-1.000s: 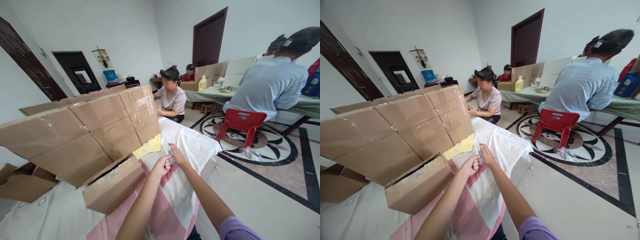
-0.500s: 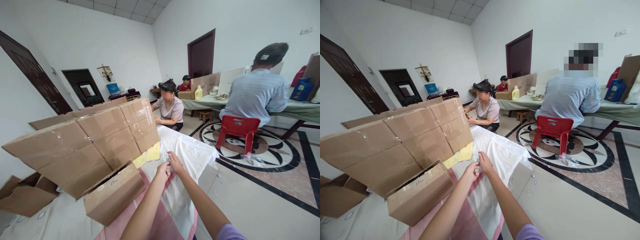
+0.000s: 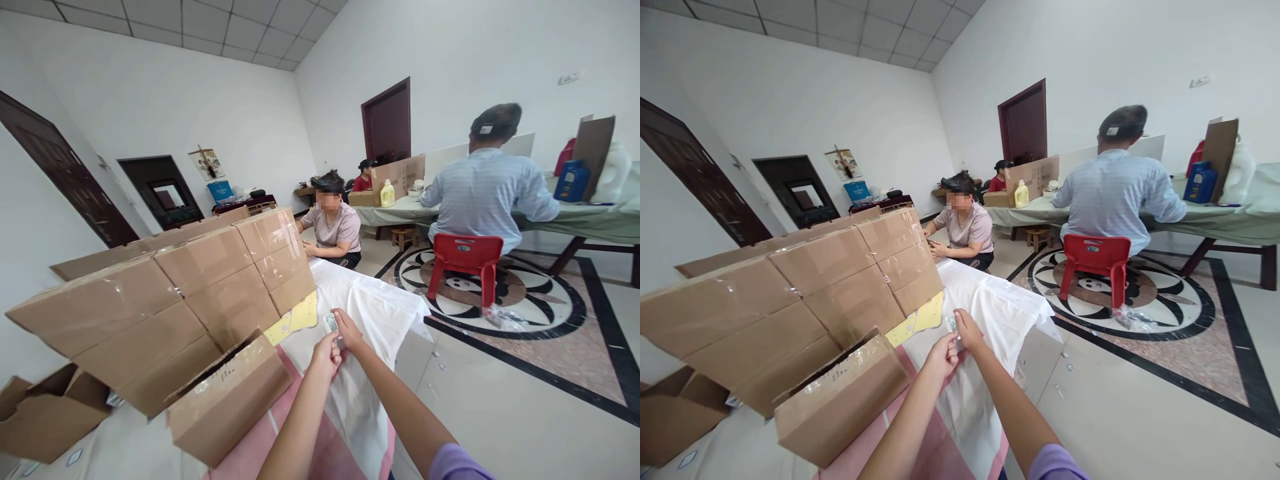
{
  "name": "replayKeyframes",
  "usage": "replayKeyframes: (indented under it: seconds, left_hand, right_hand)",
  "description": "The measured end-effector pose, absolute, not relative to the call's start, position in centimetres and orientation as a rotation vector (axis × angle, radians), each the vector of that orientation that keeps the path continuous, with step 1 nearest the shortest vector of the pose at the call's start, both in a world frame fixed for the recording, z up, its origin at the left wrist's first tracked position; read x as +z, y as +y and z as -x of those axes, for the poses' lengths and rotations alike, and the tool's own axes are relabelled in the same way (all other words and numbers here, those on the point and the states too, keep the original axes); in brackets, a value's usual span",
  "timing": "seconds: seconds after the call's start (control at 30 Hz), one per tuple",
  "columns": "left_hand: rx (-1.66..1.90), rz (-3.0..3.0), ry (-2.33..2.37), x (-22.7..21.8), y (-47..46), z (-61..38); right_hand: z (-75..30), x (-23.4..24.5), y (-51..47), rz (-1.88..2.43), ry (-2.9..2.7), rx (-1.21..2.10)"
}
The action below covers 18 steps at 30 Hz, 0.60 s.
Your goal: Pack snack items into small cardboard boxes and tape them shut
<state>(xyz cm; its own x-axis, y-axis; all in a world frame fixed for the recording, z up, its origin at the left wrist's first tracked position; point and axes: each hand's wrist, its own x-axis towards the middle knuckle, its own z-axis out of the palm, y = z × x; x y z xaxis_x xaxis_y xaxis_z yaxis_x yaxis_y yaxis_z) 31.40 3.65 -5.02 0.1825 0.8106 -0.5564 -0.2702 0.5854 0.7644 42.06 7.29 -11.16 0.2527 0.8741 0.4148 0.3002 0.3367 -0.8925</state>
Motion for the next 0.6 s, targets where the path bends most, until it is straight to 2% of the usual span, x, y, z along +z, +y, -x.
replayKeyframes:
  seconds: [0.33, 0.6]
  left_hand:
    - [0.825, -0.544, 1.171, -5.8, 2.2, -31.3]
    - [0.967, -0.567, 1.158, -6.6, 1.5, -32.1]
  right_hand:
    - [-42.6, -11.7, 8.2, 1.179, -1.392, 0.623]
    - [-42.7, -11.6, 8.1, 1.185, -1.396, 0.677]
